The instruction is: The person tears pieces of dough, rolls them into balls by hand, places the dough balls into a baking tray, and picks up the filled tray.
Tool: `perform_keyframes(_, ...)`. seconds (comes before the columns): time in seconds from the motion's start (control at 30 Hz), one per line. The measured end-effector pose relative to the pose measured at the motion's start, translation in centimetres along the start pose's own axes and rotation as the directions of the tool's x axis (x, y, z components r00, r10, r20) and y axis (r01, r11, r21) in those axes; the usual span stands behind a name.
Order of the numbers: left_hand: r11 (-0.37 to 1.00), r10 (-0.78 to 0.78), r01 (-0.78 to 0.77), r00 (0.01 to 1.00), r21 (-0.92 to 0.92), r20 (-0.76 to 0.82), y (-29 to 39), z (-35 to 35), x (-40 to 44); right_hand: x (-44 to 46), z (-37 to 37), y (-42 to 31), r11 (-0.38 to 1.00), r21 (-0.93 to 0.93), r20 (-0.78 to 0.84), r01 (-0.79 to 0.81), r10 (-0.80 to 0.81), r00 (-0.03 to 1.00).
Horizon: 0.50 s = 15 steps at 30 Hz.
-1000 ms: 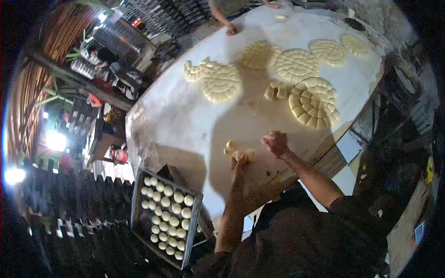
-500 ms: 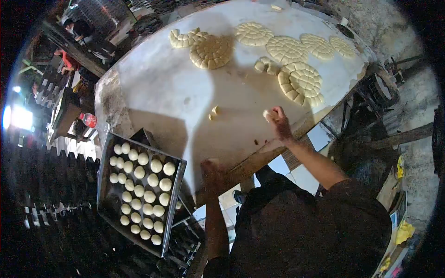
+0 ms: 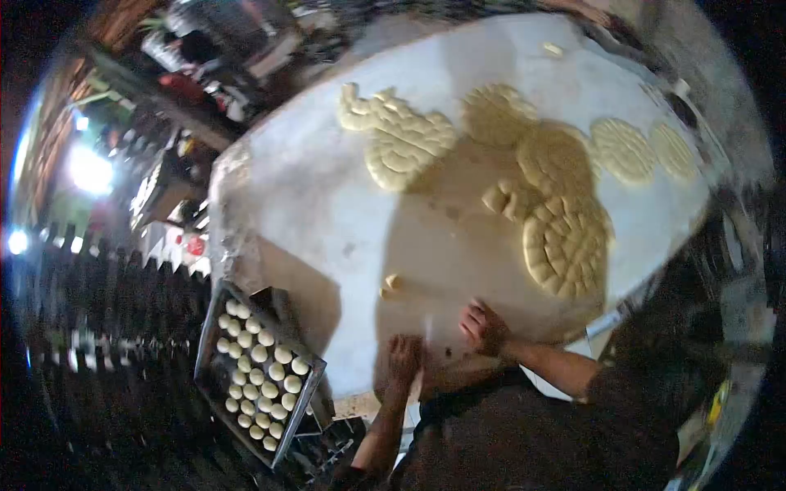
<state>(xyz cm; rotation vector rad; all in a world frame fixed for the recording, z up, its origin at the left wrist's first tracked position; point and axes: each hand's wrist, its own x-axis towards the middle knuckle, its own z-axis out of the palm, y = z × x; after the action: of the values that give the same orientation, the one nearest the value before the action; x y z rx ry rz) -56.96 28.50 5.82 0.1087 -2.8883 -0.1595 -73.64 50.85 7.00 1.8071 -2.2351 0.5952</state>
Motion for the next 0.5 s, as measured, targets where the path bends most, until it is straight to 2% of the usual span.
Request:
perform_keyframes(0.03, 1.000, -0.010, 0.010, 1.000, -0.024, 0.018, -2.4, 1.6, -2.5, -2.2, -0.6, 2.1, 0.978, 0.196, 0.050, -0.065, 0.056, 0.997)
perform_keyframes(0.07, 0.999, -0.017, 0.019, 0.999, -0.048, 0.045, -3.4, -1.9, -2.9, -3.5, -0.6, 4.4, 0.912, 0.384, 0.122, -0.141, 0.101, 0.987)
perform_keyframes(0.1, 0.997, -0.016, 0.022, 0.997, -0.074, 0.073, -4.1, -4.4, -2.8, -2.4, -1.9, 6.2, 0.925, 0.315, 0.105, -0.214, 0.190, 0.976)
perform_keyframes(0.13, 0.835, -0.315, 0.293, 0.948, -0.465, 0.031, -5.4, -4.1, -2.0, -1.2, -3.0, 8.0, 0.924, 0.244, 0.080, -0.295, 0.284, 0.956)
perform_keyframes(0.23, 0.611, -0.610, 0.430, 0.791, -0.665, -0.049, -11.8, 2.5, 1.0, 6.8, -3.3, 9.3, 0.887, 0.259, -0.040, -0.383, 0.406, 0.913)
perform_keyframes(0.27, 0.638, -0.619, 0.462, 0.784, -0.616, -0.053, -9.7, -0.3, 5.1, 8.6, -3.0, 8.0, 0.851, 0.270, -0.041, -0.450, 0.477, 0.878)
perform_keyframes(0.33, 0.785, -0.548, 0.441, 0.822, -0.434, -0.156, -6.1, 0.8, 6.4, 9.1, -0.8, 5.2, 0.894, 0.256, -0.102, -0.368, 0.404, 0.909)
perform_keyframes(0.37, 0.831, -0.499, 0.421, 0.853, -0.363, -0.153, -4.4, 1.5, 5.7, 8.5, 0.0, 4.3, 0.916, 0.242, -0.131, -0.320, 0.358, 0.925)
perform_keyframes(0.47, 0.968, -0.224, 0.215, 0.973, -0.129, -0.058, -4.2, 1.6, -2.0, 3.7, -1.5, 4.2, 0.967, 0.240, -0.062, -0.088, 0.105, 0.993)
perform_keyframes(0.5, 0.973, -0.204, 0.199, 0.978, -0.118, -0.034, -5.6, 1.2, -4.4, 2.1, -1.6, 6.3, 0.972, 0.234, -0.032, -0.003, 0.011, 0.999)
